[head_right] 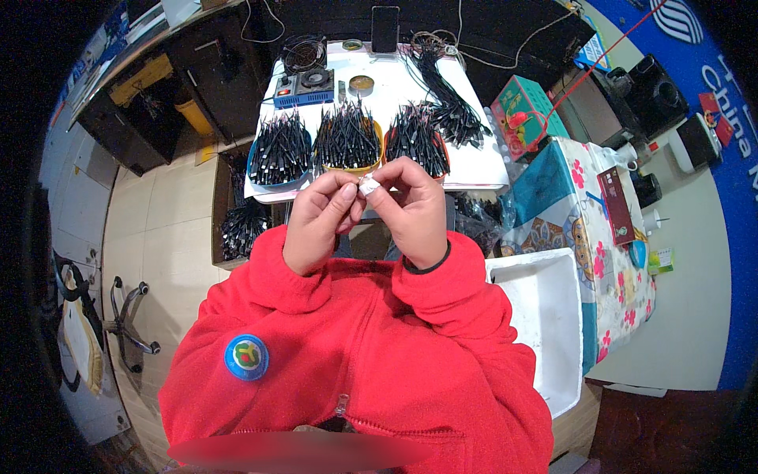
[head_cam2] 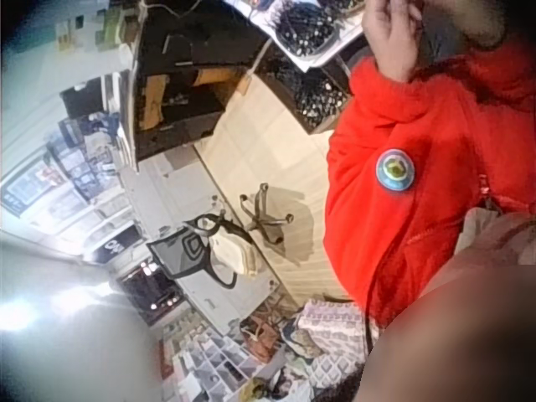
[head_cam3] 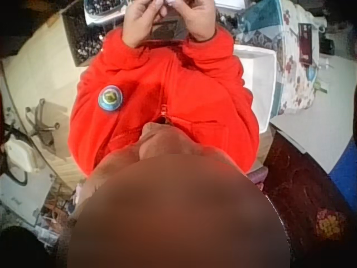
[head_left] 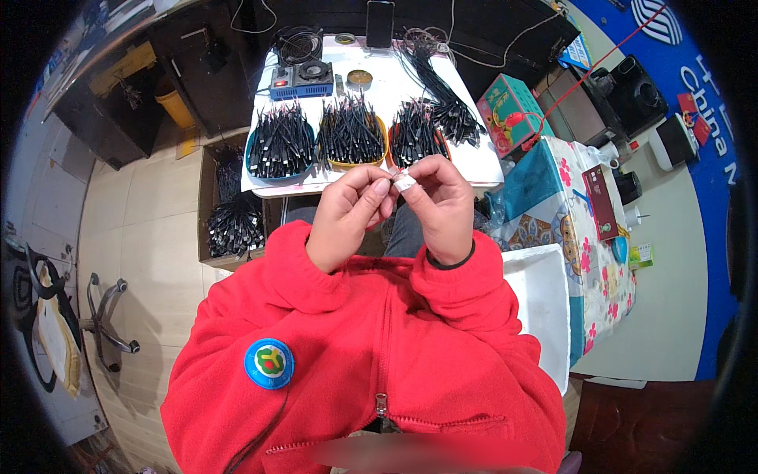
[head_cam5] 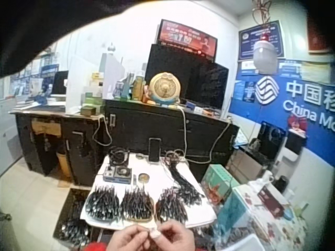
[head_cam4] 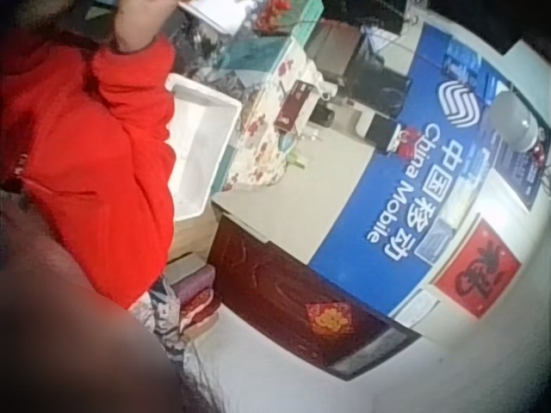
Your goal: The person repeatedly picks up black cables from trays on a table, attaches small white connectors to the cable ends, and places the finished cables into a white bin. The process is continuous and repetitive throughout the clip.
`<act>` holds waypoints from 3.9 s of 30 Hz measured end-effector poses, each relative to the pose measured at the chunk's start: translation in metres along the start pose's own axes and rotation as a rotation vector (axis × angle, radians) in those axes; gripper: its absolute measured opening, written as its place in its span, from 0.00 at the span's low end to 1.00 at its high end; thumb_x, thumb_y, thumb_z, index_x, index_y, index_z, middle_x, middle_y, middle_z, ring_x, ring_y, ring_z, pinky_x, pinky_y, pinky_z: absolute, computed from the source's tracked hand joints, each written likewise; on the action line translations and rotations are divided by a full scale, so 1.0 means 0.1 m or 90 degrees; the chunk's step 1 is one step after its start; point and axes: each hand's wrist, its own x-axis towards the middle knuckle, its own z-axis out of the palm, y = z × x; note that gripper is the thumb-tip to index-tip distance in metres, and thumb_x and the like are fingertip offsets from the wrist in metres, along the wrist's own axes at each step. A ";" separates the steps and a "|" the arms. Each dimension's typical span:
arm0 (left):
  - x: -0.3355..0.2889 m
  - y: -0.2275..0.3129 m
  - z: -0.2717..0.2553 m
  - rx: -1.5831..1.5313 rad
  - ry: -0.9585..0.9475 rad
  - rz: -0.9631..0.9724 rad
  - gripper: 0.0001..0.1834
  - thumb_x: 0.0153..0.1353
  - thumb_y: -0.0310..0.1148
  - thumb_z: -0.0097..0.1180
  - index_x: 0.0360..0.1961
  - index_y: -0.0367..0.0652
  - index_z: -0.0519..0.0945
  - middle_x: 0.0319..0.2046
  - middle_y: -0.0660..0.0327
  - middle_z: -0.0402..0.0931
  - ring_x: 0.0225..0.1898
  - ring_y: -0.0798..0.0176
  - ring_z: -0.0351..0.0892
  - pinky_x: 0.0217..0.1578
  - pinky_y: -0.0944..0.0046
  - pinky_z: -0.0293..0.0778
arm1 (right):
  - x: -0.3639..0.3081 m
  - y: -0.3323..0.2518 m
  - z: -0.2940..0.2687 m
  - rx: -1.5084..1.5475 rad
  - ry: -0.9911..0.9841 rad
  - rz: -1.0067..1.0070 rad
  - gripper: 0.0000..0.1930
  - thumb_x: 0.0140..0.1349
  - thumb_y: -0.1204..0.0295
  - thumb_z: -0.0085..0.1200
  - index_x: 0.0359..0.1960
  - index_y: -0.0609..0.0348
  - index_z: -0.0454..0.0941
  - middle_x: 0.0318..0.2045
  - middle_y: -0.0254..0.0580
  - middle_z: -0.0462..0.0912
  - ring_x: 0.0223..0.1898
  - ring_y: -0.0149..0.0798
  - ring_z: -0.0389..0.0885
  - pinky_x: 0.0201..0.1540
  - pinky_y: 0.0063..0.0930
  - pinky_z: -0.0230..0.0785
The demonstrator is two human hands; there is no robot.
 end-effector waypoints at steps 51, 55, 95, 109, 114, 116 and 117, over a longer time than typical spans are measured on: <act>0.50 0.06 -0.51 -0.075 0.016 -0.102 0.08 0.65 0.28 0.52 0.40 0.34 0.77 0.23 0.61 0.77 0.19 0.80 0.62 0.20 0.79 0.56 | 0.62 0.12 -0.08 -0.073 -0.047 0.190 0.06 0.58 0.80 0.56 0.37 0.65 0.75 0.33 0.35 0.79 0.33 0.24 0.76 0.38 0.17 0.69; 0.47 0.08 -0.50 -0.062 0.090 -0.039 0.07 0.65 0.27 0.52 0.40 0.34 0.76 0.24 0.61 0.77 0.20 0.79 0.64 0.20 0.79 0.57 | 0.56 0.22 0.12 -0.177 -0.003 0.004 0.06 0.55 0.82 0.58 0.34 0.63 0.75 0.28 0.35 0.77 0.30 0.24 0.74 0.33 0.17 0.66; 0.16 -0.13 -0.45 0.187 -0.146 -0.074 0.06 0.63 0.26 0.53 0.38 0.35 0.79 0.25 0.60 0.80 0.28 0.73 0.79 0.29 0.71 0.74 | 0.47 0.50 -0.31 0.264 -0.067 0.417 0.08 0.64 0.74 0.47 0.44 0.59 0.72 0.31 0.35 0.74 0.30 0.26 0.71 0.30 0.18 0.63; 0.06 -0.10 -0.97 0.303 -0.202 -0.115 0.06 0.61 0.26 0.53 0.36 0.37 0.79 0.25 0.59 0.79 0.28 0.65 0.80 0.31 0.68 0.73 | 1.71 1.33 0.19 -0.836 -0.499 -0.205 0.15 0.52 0.80 0.50 0.41 0.52 0.80 0.32 0.41 0.73 0.41 0.45 0.73 0.45 0.34 0.68; 0.09 -0.46 -1.30 0.450 -0.176 -0.075 0.05 0.60 0.25 0.53 0.36 0.36 0.78 0.36 0.55 0.80 0.31 0.62 0.80 0.33 0.66 0.74 | 1.74 1.34 0.09 -0.803 -0.543 -0.205 0.11 0.53 0.77 0.48 0.37 0.54 0.80 0.35 0.43 0.74 0.44 0.45 0.73 0.46 0.35 0.69; 0.09 -0.57 -1.34 0.292 -0.083 -0.150 0.05 0.62 0.24 0.53 0.37 0.35 0.78 0.44 0.56 0.78 0.32 0.68 0.78 0.34 0.69 0.74 | 1.73 1.31 0.05 -0.813 -0.526 -0.188 0.12 0.51 0.79 0.49 0.37 0.55 0.79 0.34 0.42 0.74 0.43 0.45 0.73 0.45 0.35 0.69; 0.09 -0.60 -1.35 0.216 -0.037 -0.233 0.05 0.62 0.23 0.52 0.37 0.35 0.78 0.48 0.57 0.77 0.33 0.72 0.77 0.34 0.71 0.74 | 1.72 1.30 0.03 -0.811 -0.517 -0.185 0.12 0.50 0.80 0.50 0.38 0.56 0.79 0.33 0.42 0.74 0.42 0.46 0.73 0.45 0.35 0.68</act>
